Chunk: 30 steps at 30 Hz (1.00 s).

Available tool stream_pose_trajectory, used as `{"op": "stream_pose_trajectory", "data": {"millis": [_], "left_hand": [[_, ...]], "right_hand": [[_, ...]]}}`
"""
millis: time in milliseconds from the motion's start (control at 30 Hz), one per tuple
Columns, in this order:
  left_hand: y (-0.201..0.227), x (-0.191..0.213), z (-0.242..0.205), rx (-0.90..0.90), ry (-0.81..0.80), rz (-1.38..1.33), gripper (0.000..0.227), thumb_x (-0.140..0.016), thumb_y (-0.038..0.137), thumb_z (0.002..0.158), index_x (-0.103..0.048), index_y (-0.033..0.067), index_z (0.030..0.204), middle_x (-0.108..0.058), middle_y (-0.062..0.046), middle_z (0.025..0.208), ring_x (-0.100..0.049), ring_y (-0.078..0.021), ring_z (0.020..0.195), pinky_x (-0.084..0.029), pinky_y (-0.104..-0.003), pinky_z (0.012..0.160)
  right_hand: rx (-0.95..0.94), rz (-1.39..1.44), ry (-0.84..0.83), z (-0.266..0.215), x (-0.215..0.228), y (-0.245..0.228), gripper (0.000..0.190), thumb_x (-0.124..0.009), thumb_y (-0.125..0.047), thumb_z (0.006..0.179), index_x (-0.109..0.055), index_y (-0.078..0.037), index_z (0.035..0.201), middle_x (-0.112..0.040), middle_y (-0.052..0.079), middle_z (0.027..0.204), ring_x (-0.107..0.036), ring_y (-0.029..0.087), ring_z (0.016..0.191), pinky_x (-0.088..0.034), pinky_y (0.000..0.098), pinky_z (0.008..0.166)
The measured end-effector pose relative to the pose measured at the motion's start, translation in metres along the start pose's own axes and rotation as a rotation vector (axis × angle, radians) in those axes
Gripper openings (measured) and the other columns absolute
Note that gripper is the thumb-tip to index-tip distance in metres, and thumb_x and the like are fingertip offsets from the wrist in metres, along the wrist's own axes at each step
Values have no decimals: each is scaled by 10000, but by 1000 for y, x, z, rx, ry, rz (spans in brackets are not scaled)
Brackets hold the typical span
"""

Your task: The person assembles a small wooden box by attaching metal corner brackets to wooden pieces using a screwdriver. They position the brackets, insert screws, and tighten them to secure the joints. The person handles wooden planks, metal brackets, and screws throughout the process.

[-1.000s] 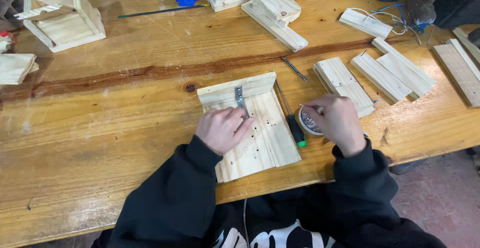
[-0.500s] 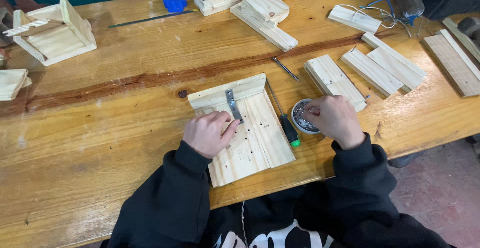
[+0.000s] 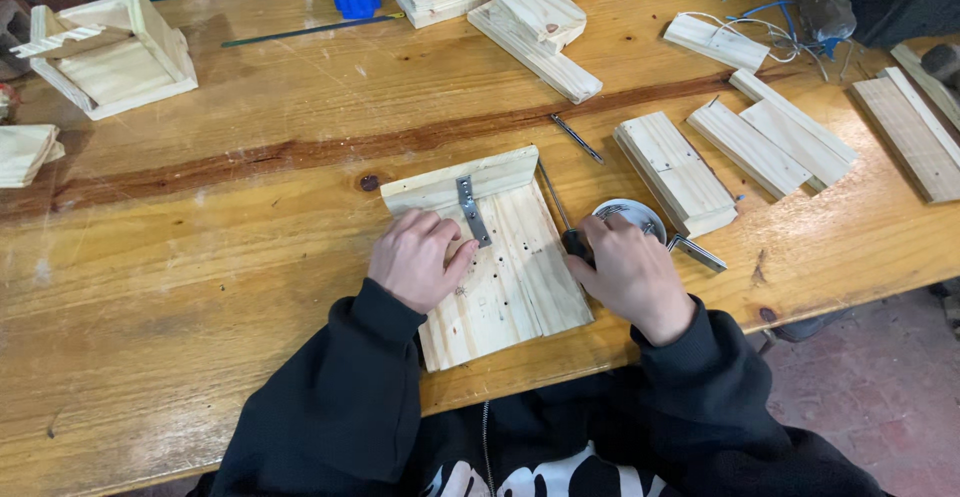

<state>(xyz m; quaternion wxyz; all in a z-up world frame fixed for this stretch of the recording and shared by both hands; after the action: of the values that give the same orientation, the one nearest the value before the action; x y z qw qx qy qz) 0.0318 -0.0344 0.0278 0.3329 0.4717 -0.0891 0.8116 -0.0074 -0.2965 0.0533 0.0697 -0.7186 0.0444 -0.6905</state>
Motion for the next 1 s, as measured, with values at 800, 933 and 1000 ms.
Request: {"op": "stream_pose_trajectory", "data": {"millis": [800,933,1000], "left_hand": [[-1,-3,0,116,-145,32,329,-696,439,876,-737,144,1016,-630,-58,948,-629,-284,1038,-515,-473,874],[-3,-7,-2,125,-146,45,354,-694,449,870,-739,146,1048,-628,-67,1007,-607,-291,1092,-506,-487,901],[-5,-11,-3,137,-165,41,369,-682,464,882,-741,158,1079,-623,-58,1059,-583,-282,1155,-492,-479,938]], "right_hand": [[173,216,661,-20,35,0,315,-851,-164,718,-763,-48,997,-626,131,775,-696,371,728,-558,417,590],[256,374,909,-42,69,-2,338,-835,-58,745,-752,-50,1073,-602,122,936,-657,331,849,-553,405,642],[324,428,1093,-53,77,1,341,-855,-56,826,-755,-17,1149,-568,121,1019,-624,300,969,-519,332,690]]}}
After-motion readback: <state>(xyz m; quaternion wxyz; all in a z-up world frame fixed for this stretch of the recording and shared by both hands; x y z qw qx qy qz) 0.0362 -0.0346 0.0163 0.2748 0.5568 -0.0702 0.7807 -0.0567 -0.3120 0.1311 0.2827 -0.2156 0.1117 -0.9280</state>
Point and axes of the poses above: each hand's wrist, its own z-axis towards the middle knuckle, its own x-axis out of the back of the hand, y = z × x, the point moved 5 cm from there along z, towards the middle knuckle
